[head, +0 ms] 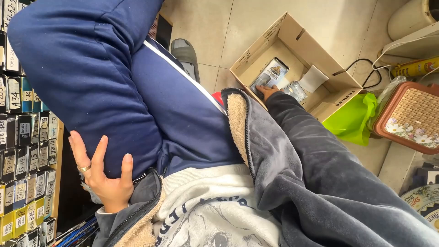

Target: Inspecting and organizing mobile phone screen protectors by removing them from their packaging and placing them back.

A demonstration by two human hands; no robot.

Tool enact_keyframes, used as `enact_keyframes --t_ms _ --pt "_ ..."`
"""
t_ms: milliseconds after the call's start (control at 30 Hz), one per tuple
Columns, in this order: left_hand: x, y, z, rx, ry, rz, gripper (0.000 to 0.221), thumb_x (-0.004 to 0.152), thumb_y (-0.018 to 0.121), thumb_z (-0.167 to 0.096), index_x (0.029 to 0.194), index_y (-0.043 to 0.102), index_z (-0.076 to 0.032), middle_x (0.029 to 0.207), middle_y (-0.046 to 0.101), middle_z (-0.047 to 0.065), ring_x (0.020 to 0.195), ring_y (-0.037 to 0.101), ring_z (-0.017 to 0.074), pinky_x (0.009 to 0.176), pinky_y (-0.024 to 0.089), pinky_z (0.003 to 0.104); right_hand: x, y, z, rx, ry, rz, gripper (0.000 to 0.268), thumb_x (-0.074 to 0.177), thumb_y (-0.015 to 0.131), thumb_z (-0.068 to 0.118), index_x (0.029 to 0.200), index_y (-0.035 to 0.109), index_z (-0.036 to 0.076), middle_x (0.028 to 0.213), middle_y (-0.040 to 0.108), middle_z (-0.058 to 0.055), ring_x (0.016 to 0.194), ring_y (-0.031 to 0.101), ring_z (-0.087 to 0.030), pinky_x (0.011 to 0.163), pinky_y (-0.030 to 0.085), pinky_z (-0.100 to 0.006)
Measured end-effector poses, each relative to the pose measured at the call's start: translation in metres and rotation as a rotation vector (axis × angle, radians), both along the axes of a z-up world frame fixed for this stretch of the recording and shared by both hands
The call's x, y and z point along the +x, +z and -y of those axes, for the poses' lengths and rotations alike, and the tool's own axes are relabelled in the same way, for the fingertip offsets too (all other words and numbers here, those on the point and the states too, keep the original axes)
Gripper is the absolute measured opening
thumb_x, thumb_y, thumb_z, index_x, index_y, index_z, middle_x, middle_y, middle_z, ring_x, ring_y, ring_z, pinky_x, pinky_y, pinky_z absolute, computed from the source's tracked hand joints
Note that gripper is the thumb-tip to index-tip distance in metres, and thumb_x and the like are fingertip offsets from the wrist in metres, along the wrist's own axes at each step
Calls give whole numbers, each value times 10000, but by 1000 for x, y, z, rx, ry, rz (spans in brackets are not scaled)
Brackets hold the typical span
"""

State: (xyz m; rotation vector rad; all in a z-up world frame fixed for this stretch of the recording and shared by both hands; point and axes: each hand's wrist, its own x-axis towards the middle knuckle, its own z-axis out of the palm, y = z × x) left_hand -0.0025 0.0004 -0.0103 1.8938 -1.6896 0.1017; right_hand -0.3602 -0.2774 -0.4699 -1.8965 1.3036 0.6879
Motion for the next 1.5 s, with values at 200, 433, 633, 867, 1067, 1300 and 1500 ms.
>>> enact_keyframes --t_ms 200,433,633,867,1067,1300,1500 --pt "-1 0 1 -16 -8 -27 459 1023 652 -233 1414 581 -4 1706 238 230 1623 197 493 1350 226 709 -20 24 -11 135 37 -27 804 980 533 288 1631 88 445 1724 154 91 1534 224 -327 1213 230 -640" --pt "0 -1 1 -18 -11 -22 462 1014 662 -232 1405 591 5 1699 248 241 1616 208 494 1348 222 696 -17 7 -8 11 8 20 763 842 626 334 1549 342 369 1572 467 -67 1291 570 -429 1029 498 -512" --pt "1 -2 0 -15 -5 -3 468 1018 658 -258 1405 595 -3 1696 255 248 1609 221 515 1339 242 693 0 39 -8 -69 89 -17 771 1017 515 193 1605 115 492 1719 1 103 1459 243 -373 1040 459 -610" --pt "1 -1 -1 -15 -3 -11 467 1027 646 -259 1406 593 9 1700 248 228 1618 205 491 1349 226 694 3 43 -11 10 26 -160 845 968 649 264 1548 138 605 1678 10 33 1462 263 -386 1084 408 -575" --pt "0 -1 2 -13 -6 -13 469 1029 645 -261 1409 590 9 1704 239 234 1619 210 497 1347 237 689 -2 52 -8 -34 -144 -43 992 872 593 -48 1584 160 488 1707 4 26 1449 296 -441 1060 449 -591" --pt "2 -1 1 -12 -9 -10 471 1025 649 -264 1405 588 8 1698 245 238 1614 211 507 1347 229 699 -33 -5 4 -309 -689 265 693 799 705 30 1399 461 277 1393 395 -117 789 635 -380 662 521 -491" --pt "0 0 1 -7 -1 19 462 1025 639 -261 1394 585 11 1695 246 258 1614 229 497 1343 248 672 -56 0 40 -94 -606 180 766 903 676 272 1590 341 213 1565 375 -115 1287 542 -355 1024 482 -460"
